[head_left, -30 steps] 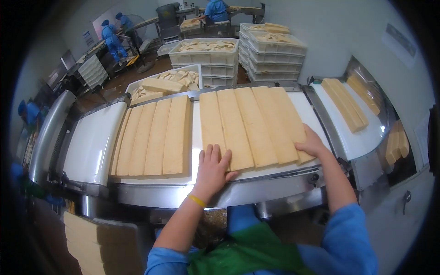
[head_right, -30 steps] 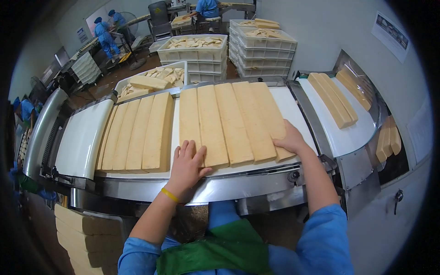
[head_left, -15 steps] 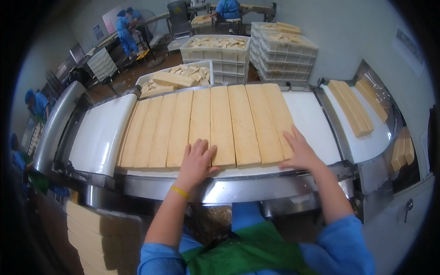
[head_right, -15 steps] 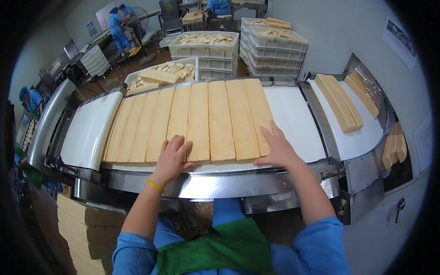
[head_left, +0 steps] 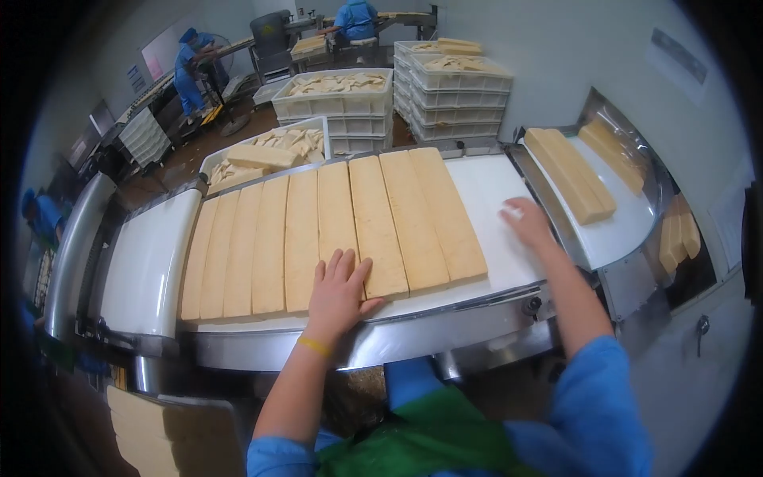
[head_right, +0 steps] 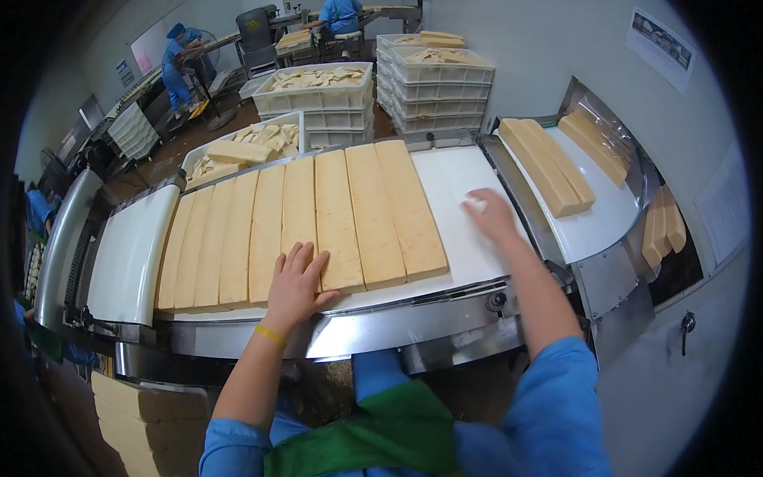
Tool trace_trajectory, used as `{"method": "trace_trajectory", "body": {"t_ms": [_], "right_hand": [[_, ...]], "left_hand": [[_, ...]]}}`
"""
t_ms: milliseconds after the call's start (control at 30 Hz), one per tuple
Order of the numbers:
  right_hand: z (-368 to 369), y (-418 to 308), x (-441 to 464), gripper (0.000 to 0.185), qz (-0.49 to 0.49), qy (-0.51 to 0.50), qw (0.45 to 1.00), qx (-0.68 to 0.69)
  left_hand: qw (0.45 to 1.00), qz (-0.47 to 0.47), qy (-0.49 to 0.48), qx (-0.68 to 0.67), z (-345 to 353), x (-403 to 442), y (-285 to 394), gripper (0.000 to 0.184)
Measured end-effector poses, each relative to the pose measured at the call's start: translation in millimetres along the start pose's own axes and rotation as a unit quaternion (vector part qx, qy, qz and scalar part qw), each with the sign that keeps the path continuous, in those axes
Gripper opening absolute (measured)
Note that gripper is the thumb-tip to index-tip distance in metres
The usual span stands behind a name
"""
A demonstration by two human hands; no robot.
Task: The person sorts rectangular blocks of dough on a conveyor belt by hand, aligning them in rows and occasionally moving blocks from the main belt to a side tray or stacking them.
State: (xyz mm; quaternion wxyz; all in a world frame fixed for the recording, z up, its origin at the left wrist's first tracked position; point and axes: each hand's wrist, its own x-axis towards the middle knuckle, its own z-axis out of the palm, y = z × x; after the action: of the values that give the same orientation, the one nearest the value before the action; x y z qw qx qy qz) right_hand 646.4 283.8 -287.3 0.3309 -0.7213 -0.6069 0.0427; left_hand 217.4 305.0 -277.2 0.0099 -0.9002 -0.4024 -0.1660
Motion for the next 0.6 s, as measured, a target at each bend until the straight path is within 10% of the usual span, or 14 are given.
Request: {"method": "trace_trajectory", "body": {"t_ms": [233, 600], "right_hand": [[-81.5, 139.3, 7.1, 0.053, 0.205, 0.176, 0.902, -0.338], [-79.5, 93.5, -27.4, 0.052, 0.260, 0.113, 0.956, -0.072]], "left_hand": [[1.000, -0.010, 0.006, 0.006, -2.1, -1.2, -1.5, 0.074], [0.999, 0.003, 0.034, 0.021, -1.0, -5.3, -10.3, 0.075]]}}
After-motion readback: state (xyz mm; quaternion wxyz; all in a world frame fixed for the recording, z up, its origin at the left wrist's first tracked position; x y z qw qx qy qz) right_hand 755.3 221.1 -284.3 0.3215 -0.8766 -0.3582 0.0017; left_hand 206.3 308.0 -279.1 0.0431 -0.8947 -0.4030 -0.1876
